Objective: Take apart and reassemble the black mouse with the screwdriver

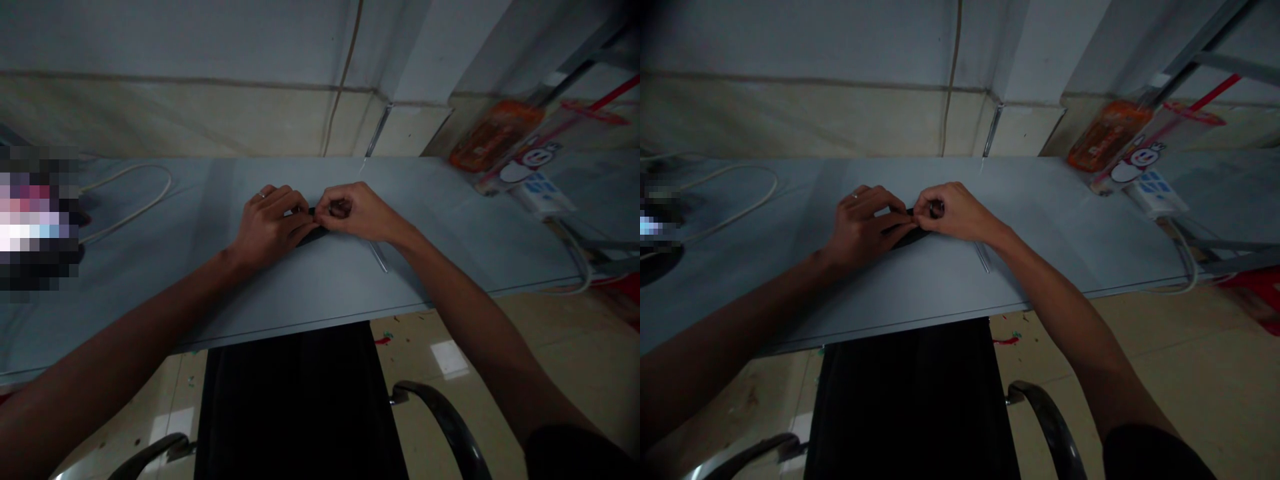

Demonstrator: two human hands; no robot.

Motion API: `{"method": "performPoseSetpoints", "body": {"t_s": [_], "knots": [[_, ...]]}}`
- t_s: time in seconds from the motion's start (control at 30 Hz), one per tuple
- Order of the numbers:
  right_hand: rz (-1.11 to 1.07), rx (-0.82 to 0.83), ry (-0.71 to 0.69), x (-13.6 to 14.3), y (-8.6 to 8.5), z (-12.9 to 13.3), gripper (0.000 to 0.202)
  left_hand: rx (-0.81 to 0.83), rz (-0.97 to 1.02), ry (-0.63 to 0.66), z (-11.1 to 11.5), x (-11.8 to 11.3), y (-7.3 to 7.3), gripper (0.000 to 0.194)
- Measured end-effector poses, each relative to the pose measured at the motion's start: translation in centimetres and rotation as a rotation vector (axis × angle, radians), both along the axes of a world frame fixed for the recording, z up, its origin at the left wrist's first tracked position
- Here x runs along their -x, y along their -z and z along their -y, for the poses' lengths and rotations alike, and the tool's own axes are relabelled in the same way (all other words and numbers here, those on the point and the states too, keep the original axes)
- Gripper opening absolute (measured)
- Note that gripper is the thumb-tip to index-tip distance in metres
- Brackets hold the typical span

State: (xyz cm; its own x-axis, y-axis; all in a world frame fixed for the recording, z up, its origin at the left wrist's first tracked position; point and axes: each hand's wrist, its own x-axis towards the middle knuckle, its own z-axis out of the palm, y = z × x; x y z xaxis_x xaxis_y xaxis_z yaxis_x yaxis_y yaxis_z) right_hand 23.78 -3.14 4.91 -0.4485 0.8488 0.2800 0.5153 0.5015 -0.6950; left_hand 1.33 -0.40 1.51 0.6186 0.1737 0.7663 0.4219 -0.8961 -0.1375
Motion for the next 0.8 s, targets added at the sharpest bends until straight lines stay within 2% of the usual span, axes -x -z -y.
{"method": "performPoseSetpoints", "body": {"t_s": [0.1, 0.23, 0.33, 0.43, 0.63, 0.8], "knots": [[-0.047, -0.028, 0.079, -0.4, -0.3, -0.2, 0.004, 0.017, -0.007, 0.008, 0.4, -0.2, -0.2, 0.021], [-0.134, -0.091, 0.261, -1.6, -0.6, -1.0, 0.003, 0.082, -0.043, 0.024, 0.7, -0.3, -0.4, 0.022], [-0.106, -0.173, 0.352, -2.4, -0.4, -1.6, 0.004, 0.111, -0.055, 0.025, 0.8, -0.2, -0.6, 0.023], [-0.005, -0.205, 0.380, -2.8, 0.3, -2.2, 0.003, 0.131, -0.069, 0.037, 0.9, -0.2, -0.6, 0.021], [0.101, -0.150, 0.377, -3.0, 2.1, -2.8, 0.008, 0.147, -0.144, 0.061, 0.9, -0.2, -0.2, 0.024], [0.267, -0.156, 0.379, -2.9, 2.7, -2.6, 0.008, 0.124, -0.137, 0.049, 0.6, -0.3, 0.0, 0.021]]}}
